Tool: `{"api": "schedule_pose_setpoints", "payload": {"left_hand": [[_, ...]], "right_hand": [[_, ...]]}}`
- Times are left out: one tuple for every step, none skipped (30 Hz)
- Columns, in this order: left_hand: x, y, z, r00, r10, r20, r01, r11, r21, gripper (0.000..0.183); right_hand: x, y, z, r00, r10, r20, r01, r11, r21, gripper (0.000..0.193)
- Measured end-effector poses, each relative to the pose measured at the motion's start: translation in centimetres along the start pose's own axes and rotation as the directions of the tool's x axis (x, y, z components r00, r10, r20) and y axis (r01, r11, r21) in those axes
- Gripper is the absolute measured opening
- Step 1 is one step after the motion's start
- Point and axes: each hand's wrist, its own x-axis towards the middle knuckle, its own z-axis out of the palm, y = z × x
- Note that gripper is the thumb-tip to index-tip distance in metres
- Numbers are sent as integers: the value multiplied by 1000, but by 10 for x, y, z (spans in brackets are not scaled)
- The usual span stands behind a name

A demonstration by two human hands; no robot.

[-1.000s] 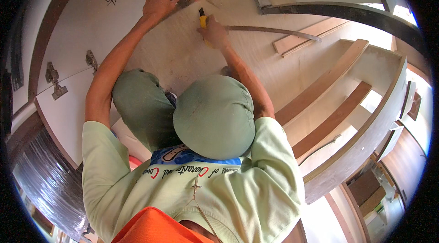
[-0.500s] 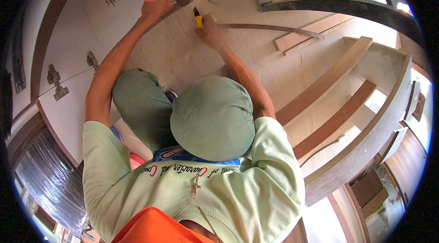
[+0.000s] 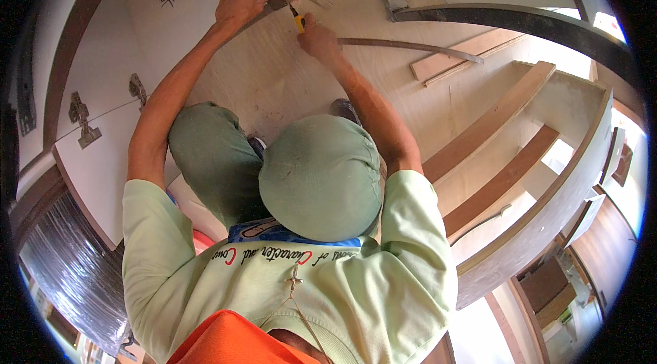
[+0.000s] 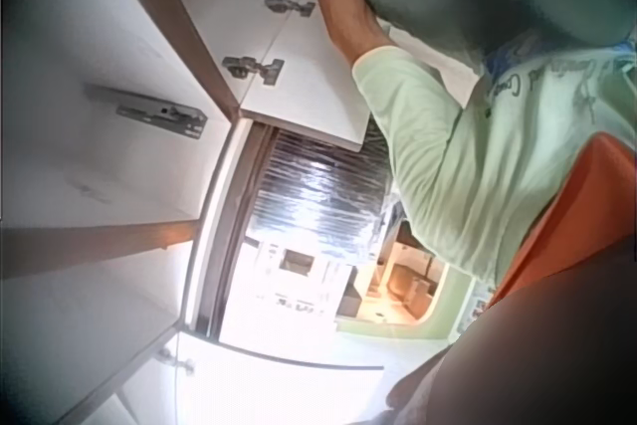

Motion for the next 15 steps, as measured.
{"api": "schedule_pose_setpoints", "payload": {"left_hand": [[0, 0, 0, 1000, 9, -8, -9, 1000, 5, 27], [-1, 0, 0, 1000, 13, -9, -13, 1000, 10, 26], [-1, 0, 1, 1000, 15, -21, -15, 1000, 15, 26], [-1, 0, 1, 1000, 13, -28, -12, 1000, 20, 26], [-1, 0, 2, 999, 10, -34, -9, 1000, 25, 25], [-1, 0, 2, 999, 11, -35, -10, 1000, 26, 25], [-1, 0, 2, 999, 12, -34, -11, 1000, 27, 25], [-2, 0, 2, 999, 9, -33, -8, 1000, 28, 25], [-2, 1, 1, 999, 10, -39, -9, 1000, 26, 25], [-2, 1, 1, 999, 5, -45, -4, 1000, 24, 26], [-2, 2, 0, 999, -5, -43, 6, 1000, 24, 26], [-3, 3, -1, 999, -6, -39, 7, 1000, 28, 26], [-4, 3, -2, 1000, -12, -28, 13, 999, 32, 26], [-4, 4, -3, 1000, -23, -15, 23, 999, 34, 26], [-5, 5, -3, 1000, -19, -18, 19, 999, 31, 26]], "right_hand": [[2, -2, -4, 1000, -2, 24, 3, 1000, -21, 38], [4, -4, -9, 998, 16, 59, -13, 999, -42, 38], [6, -6, -14, 995, 33, 94, -27, 998, -63, 38], [9, -8, -18, 988, 70, 138, -59, 995, -85, 38], [11, -11, -22, 982, 88, 167, -71, 991, -109, 38], [13, -13, -26, 977, 103, 188, -81, 989, -121, 38], [16, -15, -31, 976, 99, 197, -73, 988, -132, 38], [19, -17, -34, 974, 95, 204, -66, 987, -144, 37], [22, -19, -37, 971, 98, 219, -59, 982, -180, 37], [26, -20, -40, 967, 101, 233, -50, 975, -214, 36], [28, -21, -42, 961, 112, 252, -45, 965, -258, 35], [31, -22, -43, 958, 107, 267, -38, 968, -249, 35], [34, -23, -45, 952, 109, 286, -36, 968, -250, 35], [37, -24, -46, 943, 125, 307, -43, 964, -261, 36], [38, -25, -47, 942, 118, 315, -34, 965, -262, 36]]}}
